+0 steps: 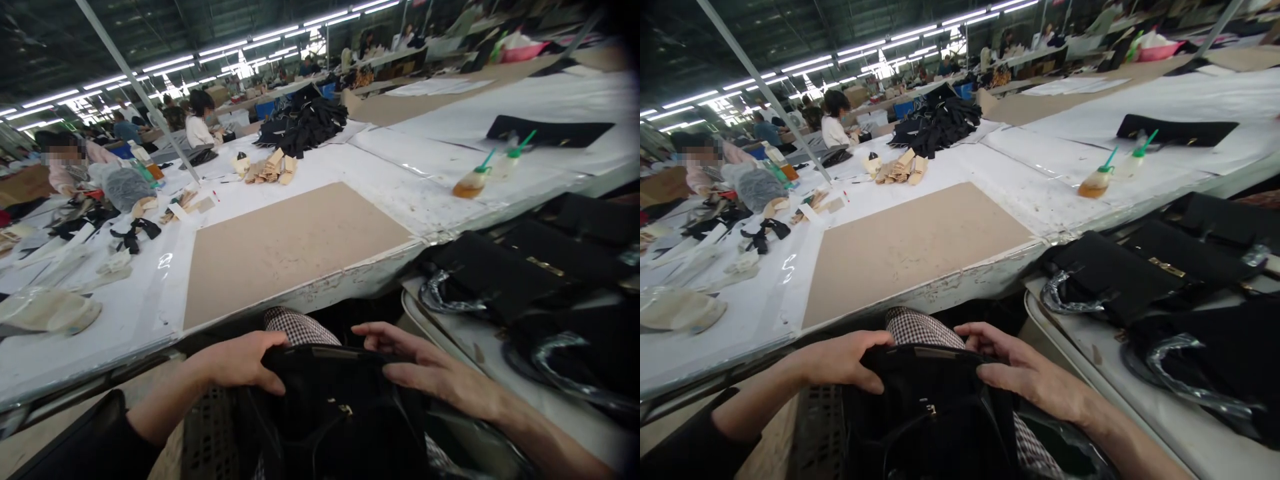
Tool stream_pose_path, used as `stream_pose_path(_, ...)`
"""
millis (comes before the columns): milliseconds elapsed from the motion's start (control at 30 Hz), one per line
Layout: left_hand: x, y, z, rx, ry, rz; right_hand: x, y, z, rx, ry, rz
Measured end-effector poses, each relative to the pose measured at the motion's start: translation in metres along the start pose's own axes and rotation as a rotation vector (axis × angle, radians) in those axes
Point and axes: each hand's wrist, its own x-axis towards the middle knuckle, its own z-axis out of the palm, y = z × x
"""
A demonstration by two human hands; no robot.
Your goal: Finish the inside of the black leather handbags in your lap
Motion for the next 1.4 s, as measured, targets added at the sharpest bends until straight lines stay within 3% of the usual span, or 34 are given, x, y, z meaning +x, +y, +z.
stream_pose_path(133, 0.019, 0.0, 0.005, -0.229, 0.008, 0.102, 0.007, 0.001, -0.008, -0.05, -0.004, 0.021)
stream_pose_path(233, 0.024, -0.002, 0.004, -0.303, -0.012, 0.095, 0.011, -0.006, -0.01, -0.1, 0.01, 0.017)
stream_pose_path(400, 0.023, -0.009, 0.002, -0.315, 0.017, 0.03, 0.017, -0.018, -0.009, -0.283, 0.071, -0.071)
stream_pose_path(700, 0.016, -0.011, 0.005, -0.351, 0.026, 0.031, 0.018, -0.03, -0.008, -0.706, 0.022, -0.195)
stream_pose_path(1000, 0.011, -0.005, 0.012, -0.282, 0.082, 0.031, 0.018, -0.044, 0.004, -0.93, 0.048, -0.168)
stream_pose_path(1133, 0.008, -0.003, 0.016, -0.34, 0.082, 0.038, 0.016, -0.045, 0.01, -0.811, 0.1, -0.162)
stream_pose_path(1333, 0.004, -0.014, 0.023, -0.342, 0.129, 0.032, 0.021, -0.012, 0.015, -0.186, 0.292, -0.053)
stream_pose_path(1400, 0.005, -0.015, 0.025, -0.314, 0.149, 0.036, 0.022, -0.006, 0.016, -0.114, 0.308, -0.027)
